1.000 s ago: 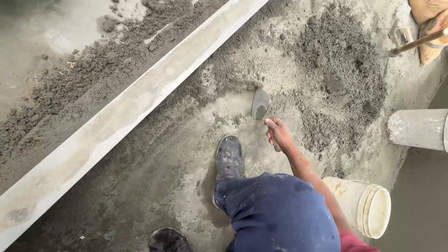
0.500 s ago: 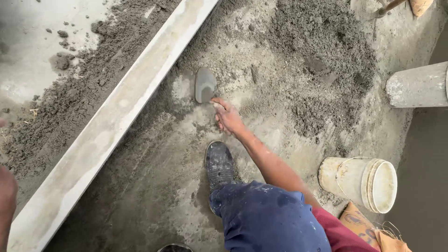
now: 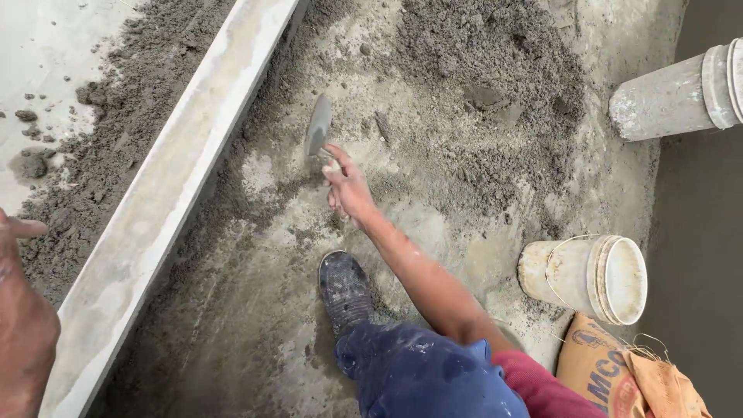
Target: The person spreads a sand-cement mortar mix over concrete stair treads with a trowel, then presses a long straightedge along the stair edges to screed the surface level, scraping and redistributing excess mix and smoothing the edges by hand.
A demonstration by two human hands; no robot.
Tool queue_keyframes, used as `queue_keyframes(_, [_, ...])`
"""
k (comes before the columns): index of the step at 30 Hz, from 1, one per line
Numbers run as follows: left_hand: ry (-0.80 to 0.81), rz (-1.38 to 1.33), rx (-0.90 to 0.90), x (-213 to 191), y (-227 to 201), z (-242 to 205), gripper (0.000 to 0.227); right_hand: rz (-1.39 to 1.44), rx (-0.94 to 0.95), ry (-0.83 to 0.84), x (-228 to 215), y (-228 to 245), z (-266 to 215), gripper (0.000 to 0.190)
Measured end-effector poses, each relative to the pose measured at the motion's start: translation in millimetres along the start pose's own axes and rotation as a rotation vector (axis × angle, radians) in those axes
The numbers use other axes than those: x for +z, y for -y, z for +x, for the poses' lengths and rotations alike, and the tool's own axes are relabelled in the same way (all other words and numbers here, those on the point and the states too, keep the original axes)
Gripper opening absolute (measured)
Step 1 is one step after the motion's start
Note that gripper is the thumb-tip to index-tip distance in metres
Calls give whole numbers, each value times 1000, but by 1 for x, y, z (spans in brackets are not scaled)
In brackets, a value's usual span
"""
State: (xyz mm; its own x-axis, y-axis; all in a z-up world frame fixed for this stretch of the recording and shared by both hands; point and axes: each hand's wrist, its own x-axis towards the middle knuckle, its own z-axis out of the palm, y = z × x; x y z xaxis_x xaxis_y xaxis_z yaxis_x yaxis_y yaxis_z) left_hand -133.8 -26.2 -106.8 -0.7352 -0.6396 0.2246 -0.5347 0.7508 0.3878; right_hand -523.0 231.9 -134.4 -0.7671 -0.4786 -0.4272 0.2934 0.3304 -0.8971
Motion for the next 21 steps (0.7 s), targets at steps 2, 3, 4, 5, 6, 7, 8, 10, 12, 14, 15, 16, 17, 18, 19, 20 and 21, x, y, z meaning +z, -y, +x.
queue_keyframes(2, [-38, -30, 91, 5, -22, 19, 27, -60, 31, 196, 21, 5, 48, 53])
queue_keyframes(3, [-24, -38, 103, 7, -31, 24, 27, -55, 41, 179, 7, 1, 60, 53])
queue_keyframes(4, [8, -58, 66, 9, -41, 28, 26, -35, 55, 121, -8, -4, 72, 53])
queue_keyframes(5, [38, -78, 32, 10, -49, 33, 25, -15, 66, 61, -22, -8, 83, 52])
queue_keyframes(6, [51, -85, 47, 10, -57, 37, 25, -9, 73, 42, -51, -25, 77, 52])
queue_keyframes(7, [68, -103, 8, 10, -64, 42, 25, 53, 78, -134, -79, -37, 75, 55])
queue_keyframes(8, [86, -122, -30, 9, -71, 46, 25, 116, 83, -310, -105, -49, 71, 59])
queue_keyframes(10, [90, -151, -57, 10, -82, 58, 25, 191, 144, -468, -142, -63, 25, 57])
queue_keyframes(12, [94, -175, -101, 9, -92, 62, 26, 262, 211, -608, -156, -80, -15, 56])
queue_keyframes(14, [107, -188, -202, 3, -92, 68, 30, 387, 234, -815, -140, -103, -40, 53])
queue_keyframes(15, [106, -173, -211, -2, -90, 65, 30, 390, 244, -800, -106, -82, -52, 53])
queue_keyframes(16, [124, -171, -268, -6, -88, 62, 32, 261, 191, -578, -74, -60, -63, 53])
queue_keyframes(17, [161, -169, -314, -12, -87, 59, 34, 142, 149, -370, -42, -42, -84, 55])
queue_keyframes(18, [178, -153, -312, -11, -76, 54, 34, 153, 170, -371, -22, -49, -83, 55])
queue_keyframes(19, [137, -161, -228, -5, -67, 51, 32, 20, 149, 2, -5, -50, -72, 53])
queue_keyframes(20, [96, -168, -144, -1, -58, 49, 31, -115, 122, 374, 12, -51, -61, 51])
queue_keyframes(21, [91, -165, -149, 3, -46, 41, 31, -116, 119, 381, 10, -51, -56, 51])
